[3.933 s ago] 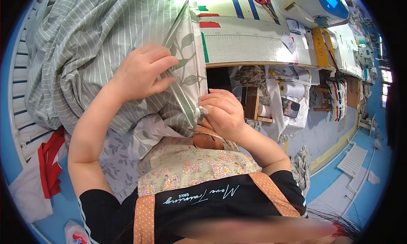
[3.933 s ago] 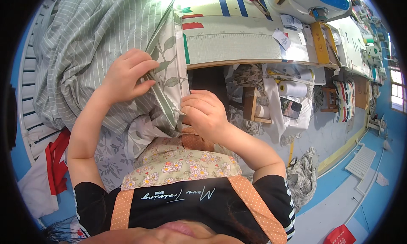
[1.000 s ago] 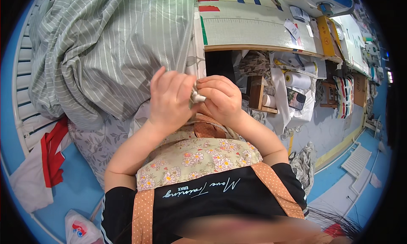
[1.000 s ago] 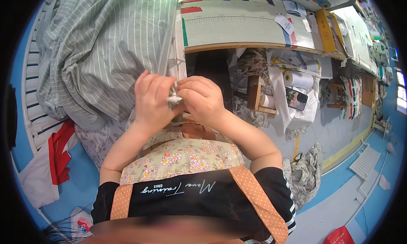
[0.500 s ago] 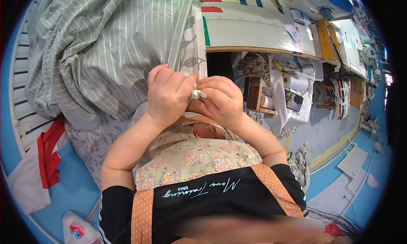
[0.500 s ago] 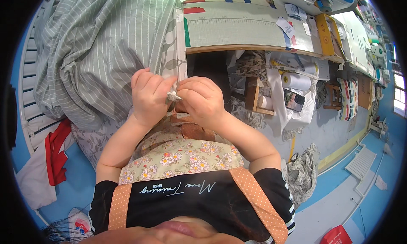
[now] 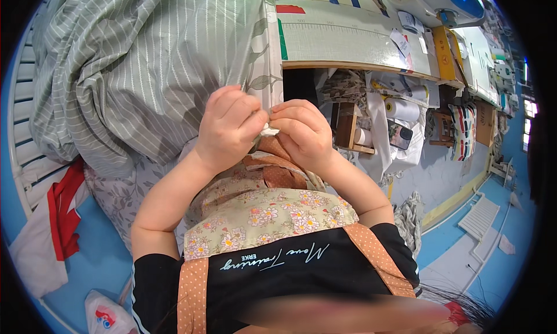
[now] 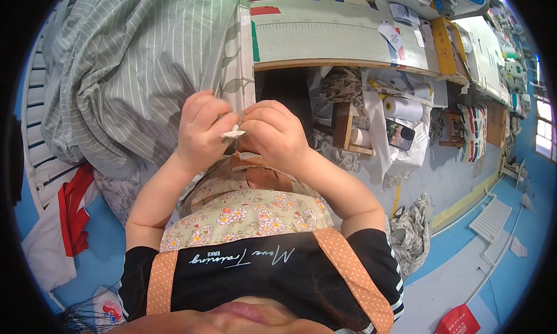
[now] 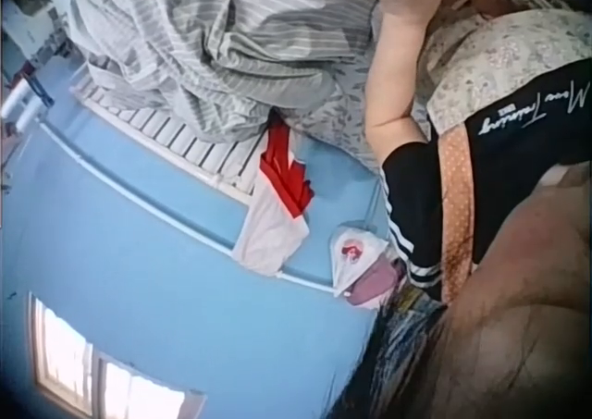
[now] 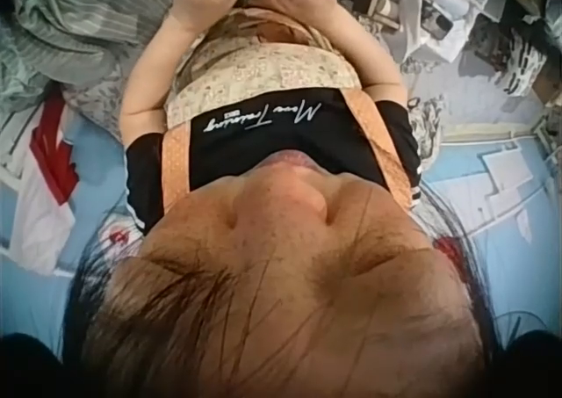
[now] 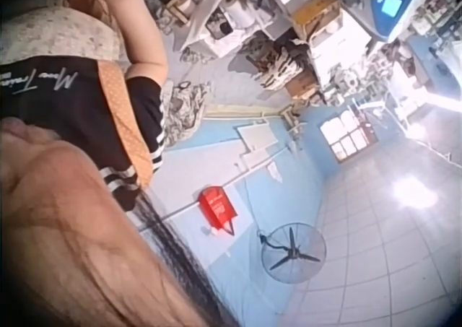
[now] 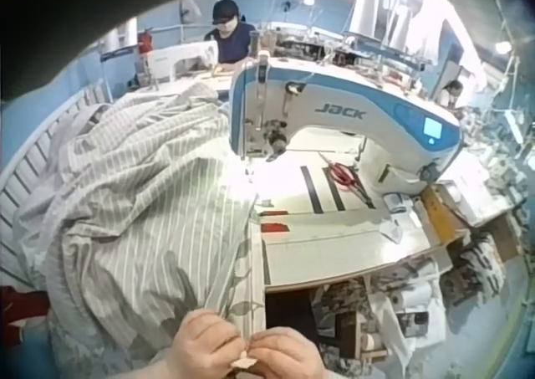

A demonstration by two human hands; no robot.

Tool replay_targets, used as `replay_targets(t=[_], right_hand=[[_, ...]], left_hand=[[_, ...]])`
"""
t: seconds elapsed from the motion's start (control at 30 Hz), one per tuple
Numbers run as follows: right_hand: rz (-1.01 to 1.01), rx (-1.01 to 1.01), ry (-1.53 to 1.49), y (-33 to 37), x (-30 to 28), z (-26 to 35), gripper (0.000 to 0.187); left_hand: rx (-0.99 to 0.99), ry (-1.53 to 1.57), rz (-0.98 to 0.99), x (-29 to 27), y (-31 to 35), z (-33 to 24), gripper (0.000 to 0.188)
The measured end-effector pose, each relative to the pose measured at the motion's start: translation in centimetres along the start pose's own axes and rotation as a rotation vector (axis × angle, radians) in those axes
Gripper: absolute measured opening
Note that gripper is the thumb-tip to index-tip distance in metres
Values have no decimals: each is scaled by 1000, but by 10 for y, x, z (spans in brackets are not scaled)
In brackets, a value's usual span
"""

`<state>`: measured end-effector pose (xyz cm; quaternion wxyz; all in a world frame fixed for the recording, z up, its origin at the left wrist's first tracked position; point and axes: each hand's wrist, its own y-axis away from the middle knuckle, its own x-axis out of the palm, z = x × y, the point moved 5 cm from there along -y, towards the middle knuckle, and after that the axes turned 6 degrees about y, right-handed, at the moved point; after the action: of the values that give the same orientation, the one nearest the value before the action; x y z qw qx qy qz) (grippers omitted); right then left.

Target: Sewing fabric pieces together using an industrial sewing machine to assemble a pillowcase.

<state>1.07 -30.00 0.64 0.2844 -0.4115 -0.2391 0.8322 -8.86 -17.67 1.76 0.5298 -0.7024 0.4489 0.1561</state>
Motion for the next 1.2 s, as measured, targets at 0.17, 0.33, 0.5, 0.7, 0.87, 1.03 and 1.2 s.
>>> replay_targets(t=[0.17,0.33,0.5,0.7,0.87,1.03,1.2], right_hand=[[32,-37,1,-3,-2,-1,32],[76,-43,43,1,-8,-7,32],[89,-121,77,-6,-19,-6,31],[97,-91,77,-15,-28,-12,29],[168,-56,90,-11,-22,-11,27],[165,-79,78,-8,-24,-17,26],[76,-49,36,-15,-39,-18,24]], left_hand=[[-24,91,-26,4,7,3,20],[-49,44,56,4,12,0,20],[-9,67,75,0,4,-6,20],[10,94,42,-2,6,-5,22],[25,68,19,7,12,-8,25],[15,53,-8,9,16,-8,29],[-20,62,-23,8,15,-7,28]])
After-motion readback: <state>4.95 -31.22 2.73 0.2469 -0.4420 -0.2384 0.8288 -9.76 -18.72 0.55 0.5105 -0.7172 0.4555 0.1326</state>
